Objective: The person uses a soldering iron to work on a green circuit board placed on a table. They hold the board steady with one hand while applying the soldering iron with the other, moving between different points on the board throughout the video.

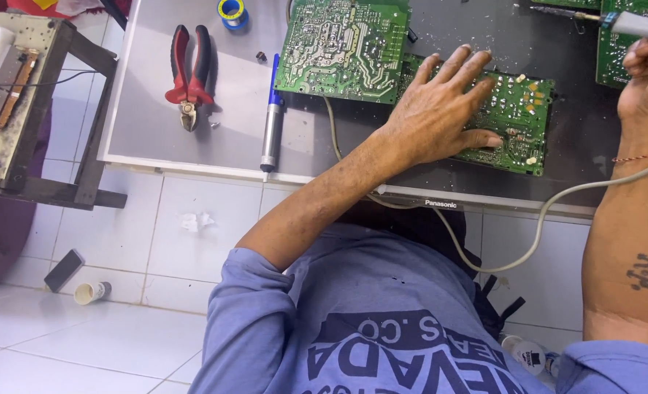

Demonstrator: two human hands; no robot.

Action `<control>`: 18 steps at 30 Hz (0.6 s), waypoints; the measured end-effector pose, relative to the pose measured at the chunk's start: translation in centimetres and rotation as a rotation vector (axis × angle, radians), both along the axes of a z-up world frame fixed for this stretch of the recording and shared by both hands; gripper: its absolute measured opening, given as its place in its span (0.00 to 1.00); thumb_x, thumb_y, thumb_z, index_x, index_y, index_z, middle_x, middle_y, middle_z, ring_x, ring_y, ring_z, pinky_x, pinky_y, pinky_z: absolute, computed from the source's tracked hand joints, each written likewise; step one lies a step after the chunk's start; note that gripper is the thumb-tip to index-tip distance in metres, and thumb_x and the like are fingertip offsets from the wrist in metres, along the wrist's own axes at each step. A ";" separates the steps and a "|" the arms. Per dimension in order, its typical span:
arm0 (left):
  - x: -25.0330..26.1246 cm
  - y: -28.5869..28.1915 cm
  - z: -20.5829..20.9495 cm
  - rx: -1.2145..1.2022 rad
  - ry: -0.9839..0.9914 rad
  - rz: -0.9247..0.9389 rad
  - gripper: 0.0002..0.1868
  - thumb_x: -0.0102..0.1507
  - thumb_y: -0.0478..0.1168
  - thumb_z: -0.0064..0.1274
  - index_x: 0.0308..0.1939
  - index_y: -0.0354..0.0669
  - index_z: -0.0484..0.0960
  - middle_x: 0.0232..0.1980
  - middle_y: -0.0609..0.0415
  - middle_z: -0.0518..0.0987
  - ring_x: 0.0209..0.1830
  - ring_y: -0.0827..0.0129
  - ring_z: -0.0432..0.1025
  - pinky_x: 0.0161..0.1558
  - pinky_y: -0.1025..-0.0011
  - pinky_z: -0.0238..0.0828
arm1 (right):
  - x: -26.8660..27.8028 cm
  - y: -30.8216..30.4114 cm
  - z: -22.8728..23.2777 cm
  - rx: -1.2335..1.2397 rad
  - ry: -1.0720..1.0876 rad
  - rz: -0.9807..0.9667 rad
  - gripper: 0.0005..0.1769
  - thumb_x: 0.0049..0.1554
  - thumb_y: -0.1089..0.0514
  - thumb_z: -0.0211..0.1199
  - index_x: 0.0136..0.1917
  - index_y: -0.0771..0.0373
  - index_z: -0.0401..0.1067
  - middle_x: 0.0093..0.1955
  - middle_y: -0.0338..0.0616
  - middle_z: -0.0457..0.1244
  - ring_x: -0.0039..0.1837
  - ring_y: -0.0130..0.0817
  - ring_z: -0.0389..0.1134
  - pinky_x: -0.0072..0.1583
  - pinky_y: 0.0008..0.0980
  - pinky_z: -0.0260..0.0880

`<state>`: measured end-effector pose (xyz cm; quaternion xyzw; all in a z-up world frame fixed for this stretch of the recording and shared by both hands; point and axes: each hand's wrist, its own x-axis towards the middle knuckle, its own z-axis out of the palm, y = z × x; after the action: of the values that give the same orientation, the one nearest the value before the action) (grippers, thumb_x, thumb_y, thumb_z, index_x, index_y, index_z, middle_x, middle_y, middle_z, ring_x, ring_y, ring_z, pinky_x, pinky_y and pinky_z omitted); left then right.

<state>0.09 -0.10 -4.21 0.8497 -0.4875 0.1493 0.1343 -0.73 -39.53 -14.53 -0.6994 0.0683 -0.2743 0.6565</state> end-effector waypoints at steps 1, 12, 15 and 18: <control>0.0 0.0 0.1 0.009 0.018 0.012 0.44 0.61 0.77 0.48 0.63 0.46 0.70 0.72 0.44 0.57 0.74 0.49 0.52 0.70 0.41 0.53 | -0.2 0.7 0.8 0.046 0.021 -0.016 0.12 0.72 0.45 0.55 0.62 0.52 0.68 0.44 0.32 0.57 0.48 0.24 0.58 0.52 0.25 0.58; -1.7 2.4 2.2 -0.036 0.054 -0.039 0.27 0.60 0.58 0.60 0.54 0.44 0.78 0.63 0.49 0.71 0.66 0.55 0.61 0.66 0.47 0.54 | -1.0 5.6 4.3 0.293 -0.118 -0.072 0.10 0.59 0.63 0.68 0.41 0.61 0.67 0.30 0.44 0.55 0.35 0.33 0.61 0.39 0.30 0.62; -3.4 4.3 3.1 -0.083 0.098 -0.072 0.25 0.61 0.56 0.58 0.54 0.45 0.77 0.62 0.51 0.72 0.67 0.55 0.62 0.68 0.47 0.54 | -1.3 7.1 5.1 0.279 -0.117 -0.096 0.13 0.60 0.71 0.66 0.50 0.55 0.68 0.34 0.39 0.55 0.34 0.32 0.60 0.37 0.31 0.60; -4.1 5.9 2.8 -0.160 0.128 -0.042 0.23 0.65 0.55 0.54 0.58 0.48 0.76 0.66 0.52 0.71 0.70 0.55 0.61 0.70 0.49 0.53 | -1.9 8.4 6.3 0.199 -0.040 -0.039 0.11 0.62 0.68 0.64 0.49 0.57 0.65 0.35 0.42 0.58 0.36 0.33 0.66 0.37 0.31 0.62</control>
<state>-4.01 5.79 -1.45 0.8336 -0.4823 0.1301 0.2358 -2.60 -31.12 -8.25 -0.6238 0.0955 -0.2929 0.7183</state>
